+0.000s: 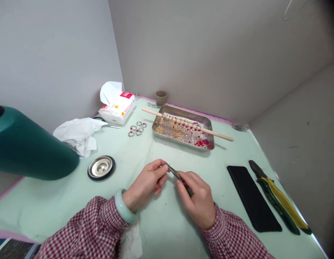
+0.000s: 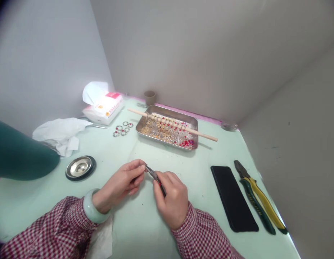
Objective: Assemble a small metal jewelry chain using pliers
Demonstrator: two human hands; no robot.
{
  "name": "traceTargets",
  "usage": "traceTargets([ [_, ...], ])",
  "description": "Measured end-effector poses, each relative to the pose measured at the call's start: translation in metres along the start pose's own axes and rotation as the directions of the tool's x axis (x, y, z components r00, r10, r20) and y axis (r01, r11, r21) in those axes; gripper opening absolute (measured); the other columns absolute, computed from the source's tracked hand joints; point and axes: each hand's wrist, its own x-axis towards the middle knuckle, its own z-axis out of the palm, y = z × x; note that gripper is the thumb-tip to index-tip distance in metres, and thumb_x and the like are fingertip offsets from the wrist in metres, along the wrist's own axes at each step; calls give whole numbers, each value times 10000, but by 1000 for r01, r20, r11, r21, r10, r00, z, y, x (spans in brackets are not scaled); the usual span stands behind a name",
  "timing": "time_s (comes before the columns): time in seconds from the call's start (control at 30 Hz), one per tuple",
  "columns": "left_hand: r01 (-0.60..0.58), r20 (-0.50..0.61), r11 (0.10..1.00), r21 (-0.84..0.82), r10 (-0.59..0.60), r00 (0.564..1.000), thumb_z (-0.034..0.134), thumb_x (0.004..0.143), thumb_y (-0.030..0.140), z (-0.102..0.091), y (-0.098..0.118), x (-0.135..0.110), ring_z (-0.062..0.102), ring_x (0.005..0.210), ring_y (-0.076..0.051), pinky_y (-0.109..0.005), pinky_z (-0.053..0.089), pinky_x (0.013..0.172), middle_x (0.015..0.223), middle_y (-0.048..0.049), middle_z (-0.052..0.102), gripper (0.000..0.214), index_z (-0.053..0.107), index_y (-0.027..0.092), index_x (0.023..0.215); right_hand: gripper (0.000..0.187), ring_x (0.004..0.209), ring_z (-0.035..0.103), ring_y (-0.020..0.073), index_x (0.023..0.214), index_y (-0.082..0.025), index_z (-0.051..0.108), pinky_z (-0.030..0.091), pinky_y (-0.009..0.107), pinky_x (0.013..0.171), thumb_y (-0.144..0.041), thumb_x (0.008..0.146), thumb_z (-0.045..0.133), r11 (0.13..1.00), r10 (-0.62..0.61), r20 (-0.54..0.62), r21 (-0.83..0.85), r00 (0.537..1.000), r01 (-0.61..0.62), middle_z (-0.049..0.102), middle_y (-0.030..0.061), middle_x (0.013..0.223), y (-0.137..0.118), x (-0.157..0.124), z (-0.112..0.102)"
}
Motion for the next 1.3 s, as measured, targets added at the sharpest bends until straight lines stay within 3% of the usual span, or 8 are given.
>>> traceTargets([
  [0.3,12,54,1000,-27,-11,998,451,874,330,-1,-1,0,186,365,-43,-160,217,334,487,92,335,168,448,193,777,202,750,565,180,1017,-175,624,460,316,686,-210,878,482,992,63,58,109,996,-69,617,64,826,-3,1,-2],
  [0.4,-44,-13,992,121,46,999,452,870,339,0,1,-2,244,374,-52,-175,226,359,481,88,345,187,445,191,756,203,796,570,190,1016,-170,627,458,327,722,-216,876,487,991,71,47,112,996,-76,620,68,851,-2,1,-3],
  [0.53,-141,-65,917,373,178,982,457,863,331,2,3,-1,337,412,-63,-190,249,412,491,74,380,207,460,177,724,194,759,588,166,973,-185,646,479,288,677,-250,888,484,953,143,172,242,975,-182,638,48,834,0,3,-6],
  [0.67,-111,-81,916,385,153,985,418,868,334,2,1,1,330,420,-82,-206,247,419,491,74,370,199,457,185,742,212,792,575,189,1016,-170,634,464,322,716,-232,875,488,988,81,63,128,995,-89,629,68,847,-1,3,-5],
  [0.9,-281,-97,708,648,443,891,437,874,275,4,1,-4,452,631,-116,-237,348,604,656,22,512,177,527,172,761,216,799,602,169,996,-185,642,492,294,709,-269,892,473,934,154,248,279,956,-223,657,50,896,0,7,-11],
  [1.07,-186,-180,920,345,259,949,454,875,327,1,2,-2,316,430,-75,-201,276,430,502,74,362,169,486,185,789,209,842,574,204,1028,-170,624,454,353,766,-210,859,507,999,23,29,42,999,-24,637,72,891,2,2,-3],
  [1.2,-21,9,996,-86,22,1000,448,879,310,-3,3,0,155,350,-38,-173,218,343,492,90,356,158,475,179,796,221,867,578,182,1060,-176,609,457,320,782,-184,878,485,990,37,23,138,999,-40,629,69,934,5,1,0],
  [1.3,52,100,977,-208,-32,994,452,880,270,-5,3,1,127,340,-25,-156,205,328,494,86,371,148,481,167,779,214,868,574,178,1051,-178,615,453,313,782,-177,877,490,987,41,7,153,999,-41,618,68,932,5,2,0],
])
